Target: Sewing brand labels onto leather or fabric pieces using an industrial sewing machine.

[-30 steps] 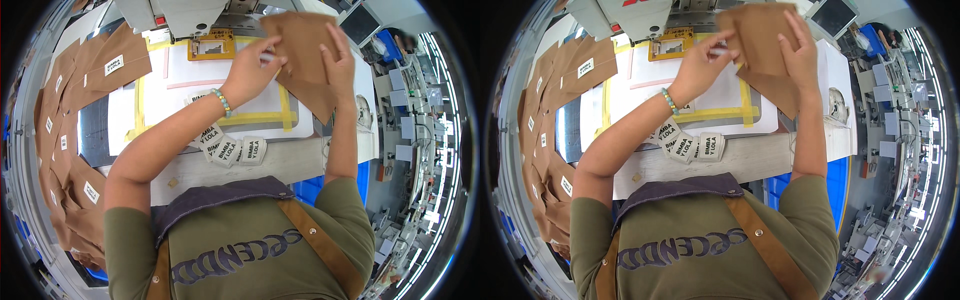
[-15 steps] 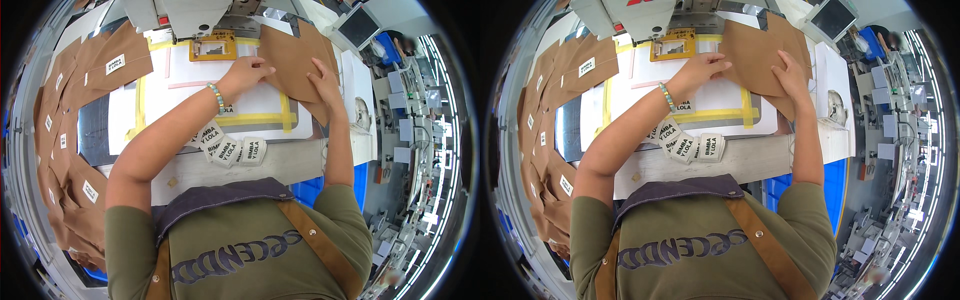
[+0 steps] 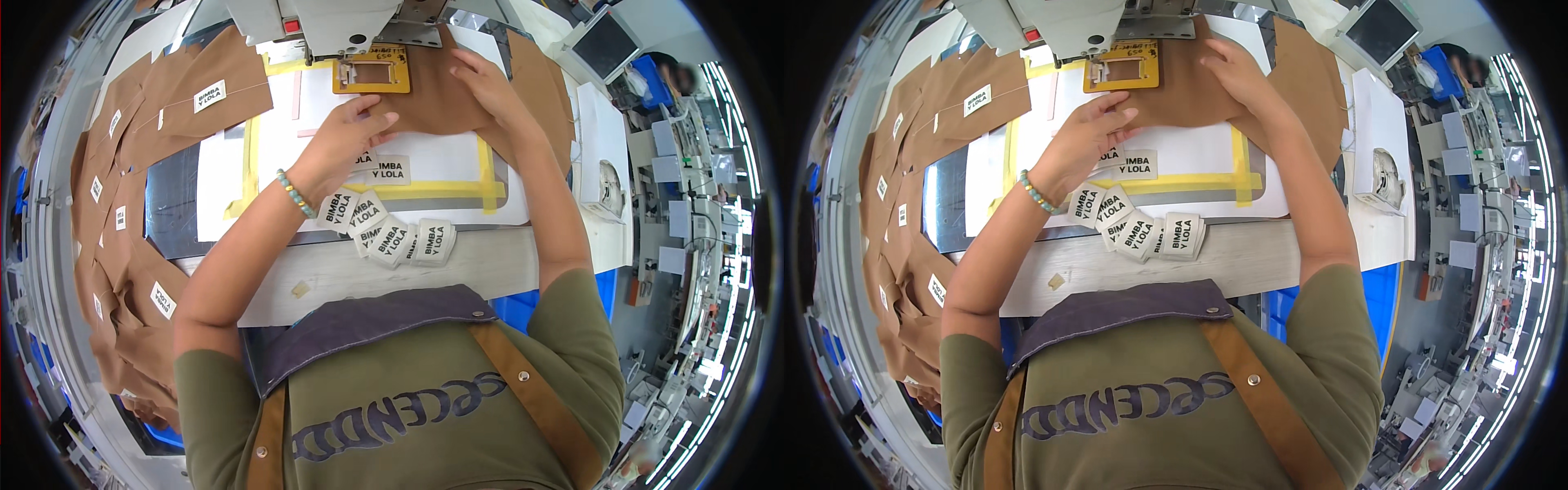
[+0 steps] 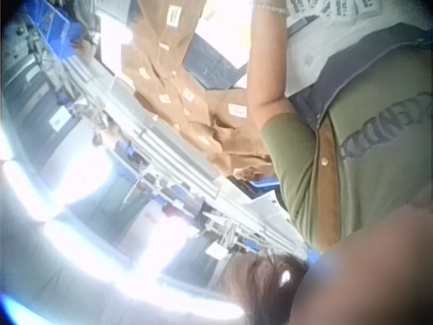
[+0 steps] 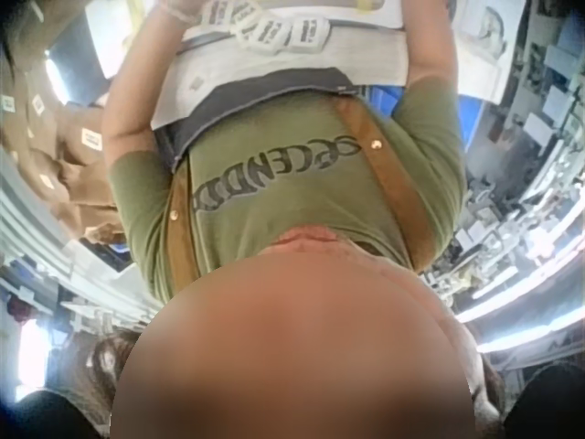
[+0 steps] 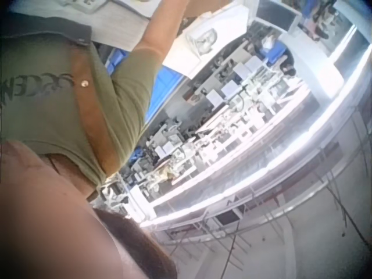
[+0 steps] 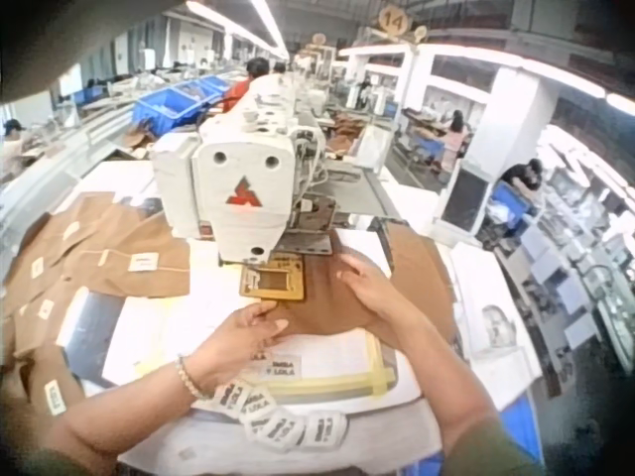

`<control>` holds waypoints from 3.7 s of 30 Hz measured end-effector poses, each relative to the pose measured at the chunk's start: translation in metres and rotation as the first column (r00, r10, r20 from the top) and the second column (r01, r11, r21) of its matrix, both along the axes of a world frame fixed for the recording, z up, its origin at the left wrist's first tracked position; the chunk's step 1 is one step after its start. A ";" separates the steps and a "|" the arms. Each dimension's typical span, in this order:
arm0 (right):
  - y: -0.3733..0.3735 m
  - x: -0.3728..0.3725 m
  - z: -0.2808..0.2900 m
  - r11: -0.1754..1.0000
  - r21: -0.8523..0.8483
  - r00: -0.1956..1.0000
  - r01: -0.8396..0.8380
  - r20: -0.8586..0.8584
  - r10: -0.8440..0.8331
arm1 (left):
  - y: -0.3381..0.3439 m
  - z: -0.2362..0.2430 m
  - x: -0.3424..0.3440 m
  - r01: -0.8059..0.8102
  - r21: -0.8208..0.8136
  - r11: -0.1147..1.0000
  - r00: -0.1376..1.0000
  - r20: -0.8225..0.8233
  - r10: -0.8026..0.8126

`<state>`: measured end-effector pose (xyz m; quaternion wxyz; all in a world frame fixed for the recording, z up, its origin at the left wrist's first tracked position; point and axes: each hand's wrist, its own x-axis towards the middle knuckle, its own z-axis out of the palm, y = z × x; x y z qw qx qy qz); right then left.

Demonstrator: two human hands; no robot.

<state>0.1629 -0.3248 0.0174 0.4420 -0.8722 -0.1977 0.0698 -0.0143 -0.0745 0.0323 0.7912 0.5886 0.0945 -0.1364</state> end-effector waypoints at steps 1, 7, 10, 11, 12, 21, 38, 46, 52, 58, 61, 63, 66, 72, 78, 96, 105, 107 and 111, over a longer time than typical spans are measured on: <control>0.009 0.005 -0.005 0.997 0.075 0.997 -0.001 -0.082 0.007 | 0.005 0.000 -0.001 -0.058 -0.025 0.998 0.998 -0.011 0.057; 0.024 0.003 -0.005 0.981 0.185 0.980 0.063 -0.199 -0.025 | 0.032 0.003 -0.015 -0.131 -0.050 0.990 0.991 0.003 0.132; 0.015 0.002 -0.008 0.967 0.252 0.965 0.035 -0.260 0.032 | 0.043 0.001 -0.014 -0.132 -0.076 0.988 0.991 0.014 0.134; 0.011 0.003 -0.010 0.955 0.298 0.952 -0.012 -0.289 0.102 | 0.044 0.000 -0.013 -0.124 -0.104 0.987 0.992 0.023 0.127; 0.006 0.003 -0.011 0.955 0.298 0.952 -0.008 -0.290 0.098 | 0.044 -0.002 -0.013 -0.120 -0.104 0.987 0.992 0.022 0.122; -0.008 -0.082 0.030 0.978 -0.140 0.986 -0.157 0.037 0.163 | 0.084 -0.007 -0.032 -0.371 0.715 0.593 0.903 0.428 0.050; -0.007 -0.130 -0.011 0.775 -0.631 0.748 -0.021 0.505 0.431 | 0.089 -0.033 -0.041 -0.337 0.939 0.064 0.754 0.310 -0.579; -0.006 -0.129 -0.010 0.804 -0.578 0.765 -0.140 0.452 0.458 | 0.099 -0.034 -0.051 -0.429 0.903 -0.026 0.766 0.348 -0.541; -0.009 -0.127 -0.010 0.848 -0.494 0.792 -0.192 0.433 0.431 | 0.096 -0.036 -0.049 -0.452 0.891 0.037 0.795 0.422 -0.436; -0.006 -0.126 -0.011 0.865 -0.469 0.786 -0.178 0.461 0.412 | 0.097 -0.028 -0.050 -0.364 0.931 0.034 0.762 0.319 -0.564; -0.006 -0.126 -0.013 0.834 -0.529 0.773 -0.156 0.460 0.436 | 0.096 -0.028 -0.049 -0.378 0.926 0.003 0.771 0.316 -0.553; -0.007 -0.124 -0.014 0.840 -0.522 0.779 -0.148 0.462 0.424 | 0.095 -0.028 -0.048 -0.376 0.926 0.005 0.771 0.316 -0.553; -0.008 -0.125 -0.012 0.832 -0.536 0.771 -0.145 0.466 0.434 | 0.095 -0.027 -0.050 -0.381 0.924 0.005 0.771 0.321 -0.550; -0.010 -0.122 -0.016 0.968 -0.191 0.823 -0.163 0.515 0.240 | 0.092 -0.029 -0.049 -0.420 0.902 0.104 0.750 0.409 -0.520; -0.009 -0.125 -0.015 0.821 -0.554 0.753 -0.139 0.479 0.451 | 0.096 -0.027 -0.052 -0.379 0.924 0.051 0.759 0.342 -0.554; -0.019 -0.127 -0.001 0.842 -0.493 0.775 -0.218 0.437 0.456 | 0.068 0.026 -0.075 -0.332 0.799 0.502 0.581 0.592 -0.559; -0.022 -0.202 0.035 0.747 -0.368 0.739 -0.554 0.195 0.645 | -0.011 0.076 -0.174 0.304 -0.063 0.951 0.334 0.942 -0.045; -0.024 -0.217 0.035 0.787 -0.372 0.806 -0.491 0.147 0.573 | 0.010 0.087 -0.160 0.486 0.049 0.872 0.364 0.896 -0.253; -0.020 -0.226 0.030 0.801 -0.411 0.833 -0.435 0.154 0.531 | -0.006 0.072 -0.173 0.434 -0.055 0.899 0.336 0.936 -0.105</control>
